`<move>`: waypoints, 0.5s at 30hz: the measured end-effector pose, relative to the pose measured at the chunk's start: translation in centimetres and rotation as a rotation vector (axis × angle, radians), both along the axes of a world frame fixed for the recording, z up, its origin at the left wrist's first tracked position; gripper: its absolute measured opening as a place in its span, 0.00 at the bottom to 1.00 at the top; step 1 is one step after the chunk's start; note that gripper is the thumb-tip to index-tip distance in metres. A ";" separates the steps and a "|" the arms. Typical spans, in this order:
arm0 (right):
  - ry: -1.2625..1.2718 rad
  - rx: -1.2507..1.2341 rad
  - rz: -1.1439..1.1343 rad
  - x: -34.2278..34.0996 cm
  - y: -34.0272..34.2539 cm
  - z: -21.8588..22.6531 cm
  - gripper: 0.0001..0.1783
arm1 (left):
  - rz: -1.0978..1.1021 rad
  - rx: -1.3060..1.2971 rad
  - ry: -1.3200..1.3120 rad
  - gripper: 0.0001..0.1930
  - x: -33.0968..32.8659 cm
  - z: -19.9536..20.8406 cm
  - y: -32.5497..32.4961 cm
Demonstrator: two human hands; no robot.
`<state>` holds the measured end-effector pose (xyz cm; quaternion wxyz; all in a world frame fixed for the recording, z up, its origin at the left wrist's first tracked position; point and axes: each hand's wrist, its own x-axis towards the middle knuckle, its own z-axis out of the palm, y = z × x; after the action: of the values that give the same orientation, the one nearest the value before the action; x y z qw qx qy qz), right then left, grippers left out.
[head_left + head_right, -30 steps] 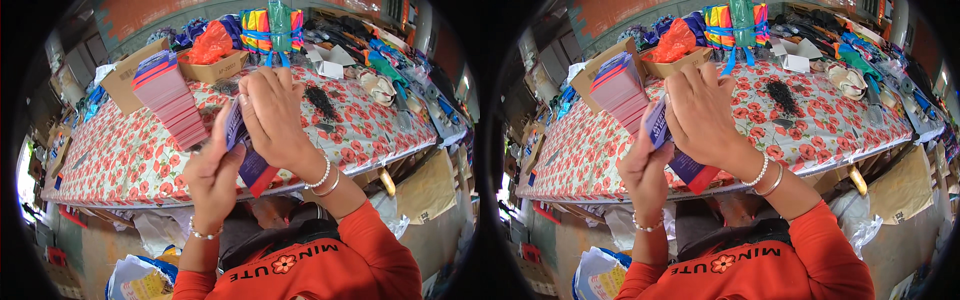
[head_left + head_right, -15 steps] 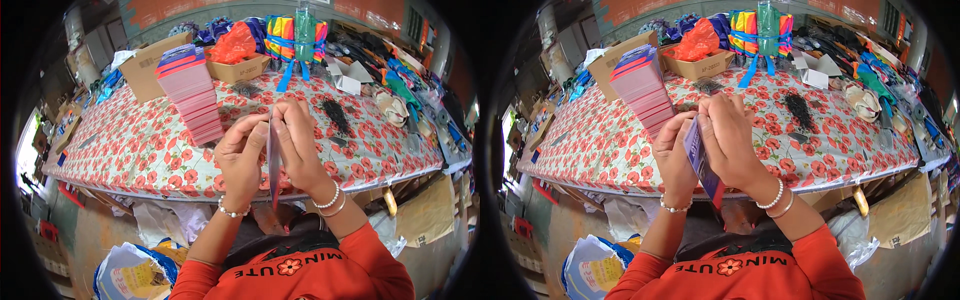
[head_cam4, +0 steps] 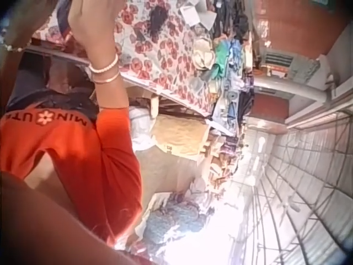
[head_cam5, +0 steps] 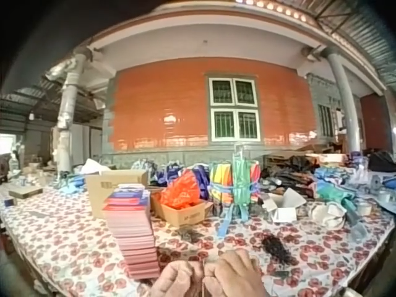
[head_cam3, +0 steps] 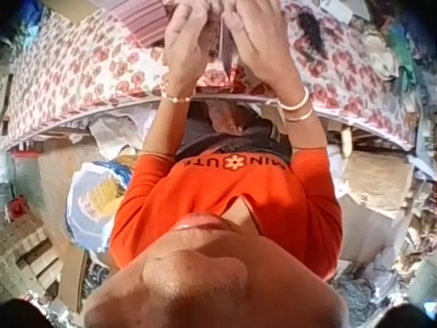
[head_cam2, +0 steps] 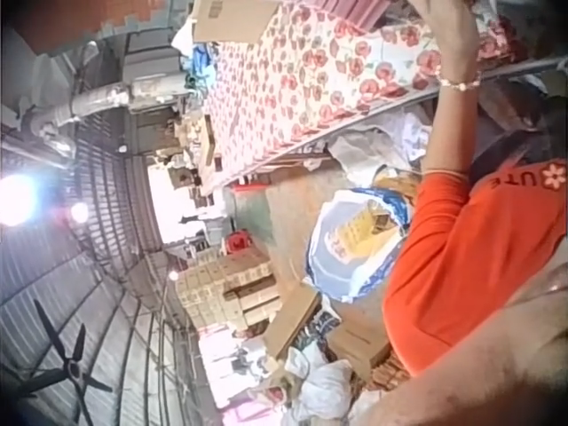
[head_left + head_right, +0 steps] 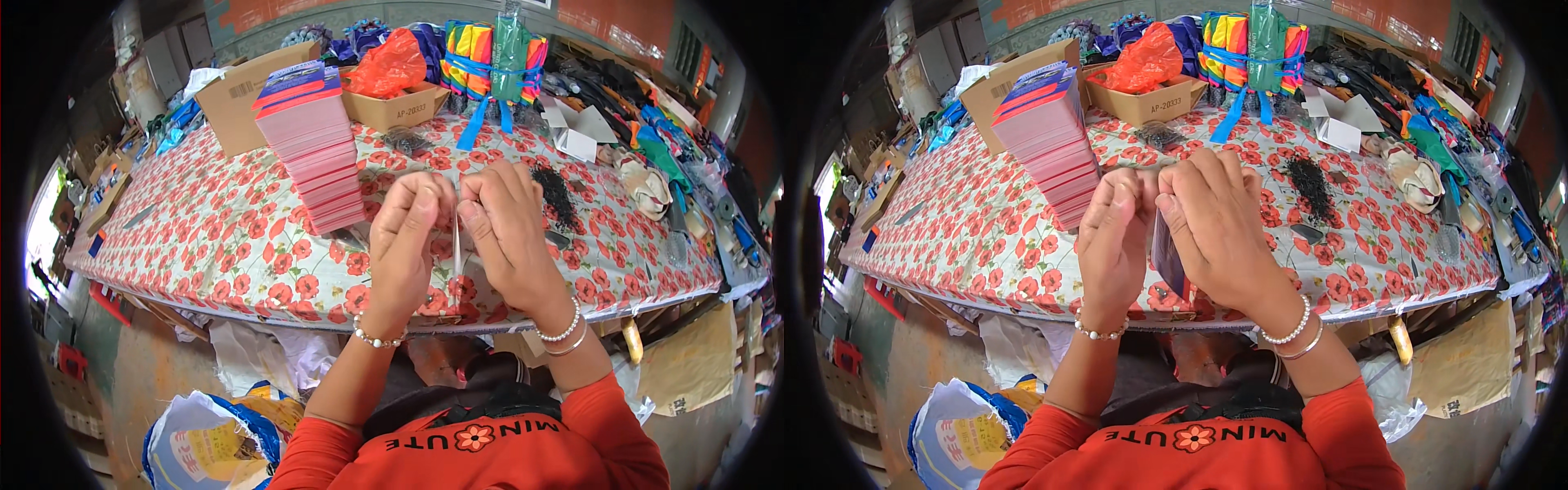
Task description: Packaging small items into blue and red plastic packets at a table.
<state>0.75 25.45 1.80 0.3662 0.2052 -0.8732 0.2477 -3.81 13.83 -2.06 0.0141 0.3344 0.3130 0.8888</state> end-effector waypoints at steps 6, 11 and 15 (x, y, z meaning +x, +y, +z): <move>0.219 0.197 -0.039 -0.5 0.4 1.1 0.08 | -0.040 -0.138 0.157 0.05 -0.4 -0.1 -1.0; 0.115 0.157 0.027 -0.7 1.1 1.1 0.10 | -0.031 -0.186 0.036 0.05 0.7 -0.1 -0.7; -0.125 -0.577 0.386 -1.2 0.0 -0.7 0.12 | -0.050 -0.072 0.010 0.05 0.2 -0.5 -0.5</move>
<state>-0.44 25.44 1.07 0.3012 0.2390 -0.7331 0.5610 -3.61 13.38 -2.59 0.0467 0.3459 0.3364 0.8747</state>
